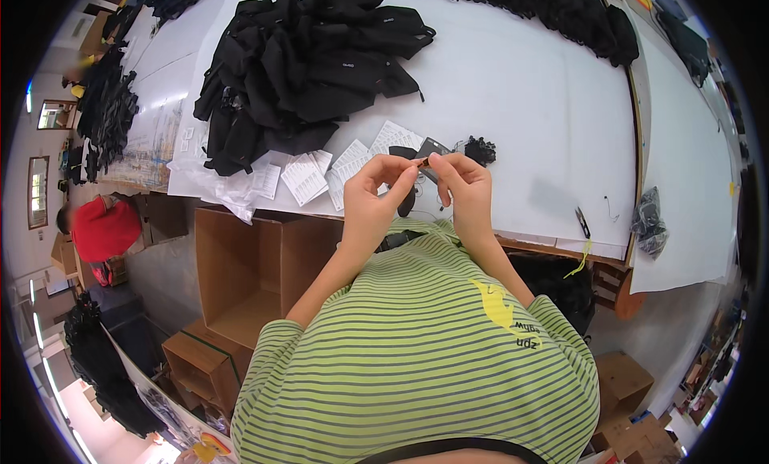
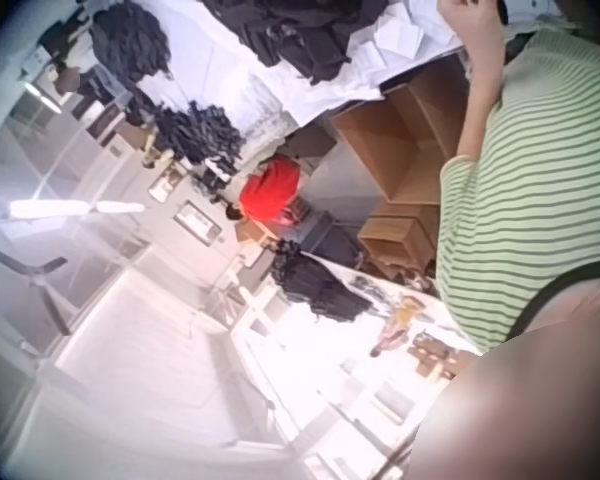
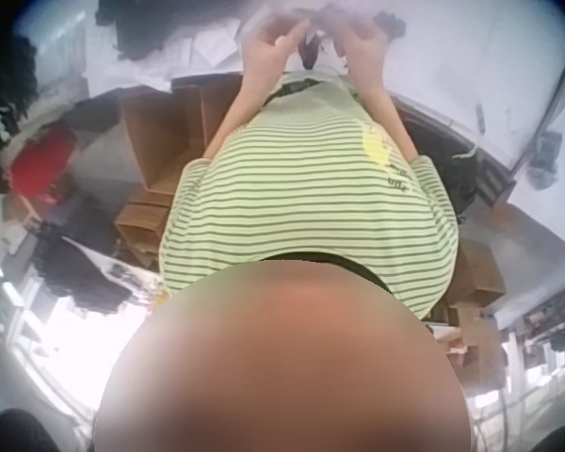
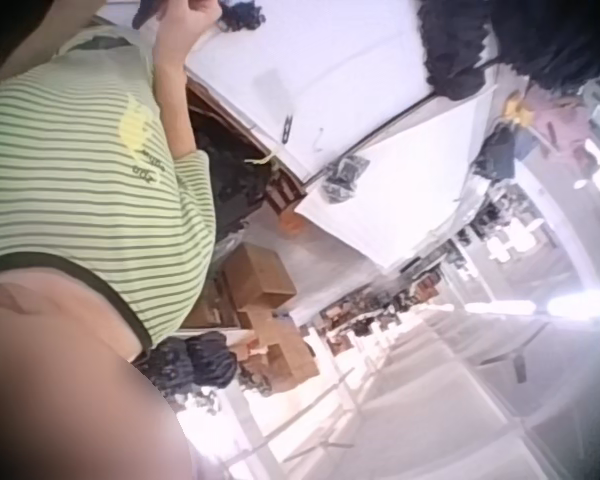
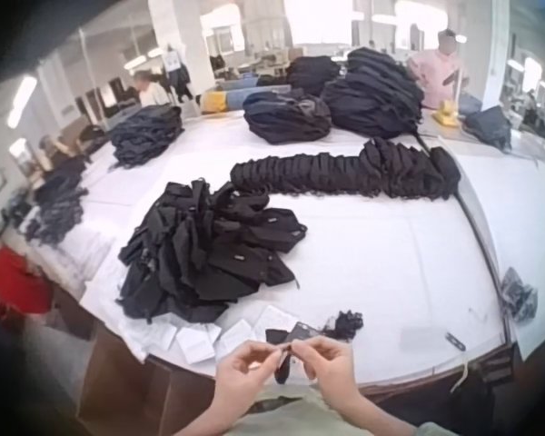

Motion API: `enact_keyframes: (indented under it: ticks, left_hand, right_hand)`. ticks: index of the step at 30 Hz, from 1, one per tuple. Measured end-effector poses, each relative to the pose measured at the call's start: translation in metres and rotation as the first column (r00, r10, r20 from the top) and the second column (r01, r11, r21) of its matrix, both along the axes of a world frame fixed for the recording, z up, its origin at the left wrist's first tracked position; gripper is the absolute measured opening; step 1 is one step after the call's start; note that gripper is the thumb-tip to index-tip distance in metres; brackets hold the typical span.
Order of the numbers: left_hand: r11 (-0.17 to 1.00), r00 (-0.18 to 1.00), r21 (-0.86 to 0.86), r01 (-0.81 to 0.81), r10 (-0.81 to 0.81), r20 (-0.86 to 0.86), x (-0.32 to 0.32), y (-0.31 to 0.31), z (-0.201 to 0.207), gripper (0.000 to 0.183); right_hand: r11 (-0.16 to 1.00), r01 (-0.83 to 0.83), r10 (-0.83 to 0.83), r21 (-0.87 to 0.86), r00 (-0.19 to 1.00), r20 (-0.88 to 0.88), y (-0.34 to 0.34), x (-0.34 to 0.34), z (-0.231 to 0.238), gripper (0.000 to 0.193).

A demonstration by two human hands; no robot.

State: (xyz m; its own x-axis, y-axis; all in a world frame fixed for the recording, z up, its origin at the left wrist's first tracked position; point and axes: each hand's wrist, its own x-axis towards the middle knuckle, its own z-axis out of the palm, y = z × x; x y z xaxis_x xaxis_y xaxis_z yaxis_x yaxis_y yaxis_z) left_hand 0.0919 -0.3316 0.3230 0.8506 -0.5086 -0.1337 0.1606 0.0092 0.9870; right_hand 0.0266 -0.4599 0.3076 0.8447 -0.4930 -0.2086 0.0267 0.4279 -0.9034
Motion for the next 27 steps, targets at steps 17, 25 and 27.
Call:
enact_keyframes:
  ticks: [17,25,27]
  left_hand:
    - [0.998,0.982,0.057,-0.019,0.008,0.190,-0.005,0.007,0.004,0.009]
    - [0.998,0.989,0.041,0.053,-0.058,0.135,0.003,0.016,0.005,0.009]
    - [0.992,0.982,0.078,0.096,-0.107,0.153,0.006,0.015,0.010,0.009]
  right_hand:
    - [0.974,-0.017,0.028,-0.227,0.998,0.048,0.001,-0.002,-0.003,0.014]
    - [0.887,-0.180,0.224,-0.424,0.973,0.057,-0.006,-0.008,-0.001,0.009]
    - [0.887,-0.196,0.252,-0.418,0.964,0.082,0.001,-0.011,0.001,0.010]
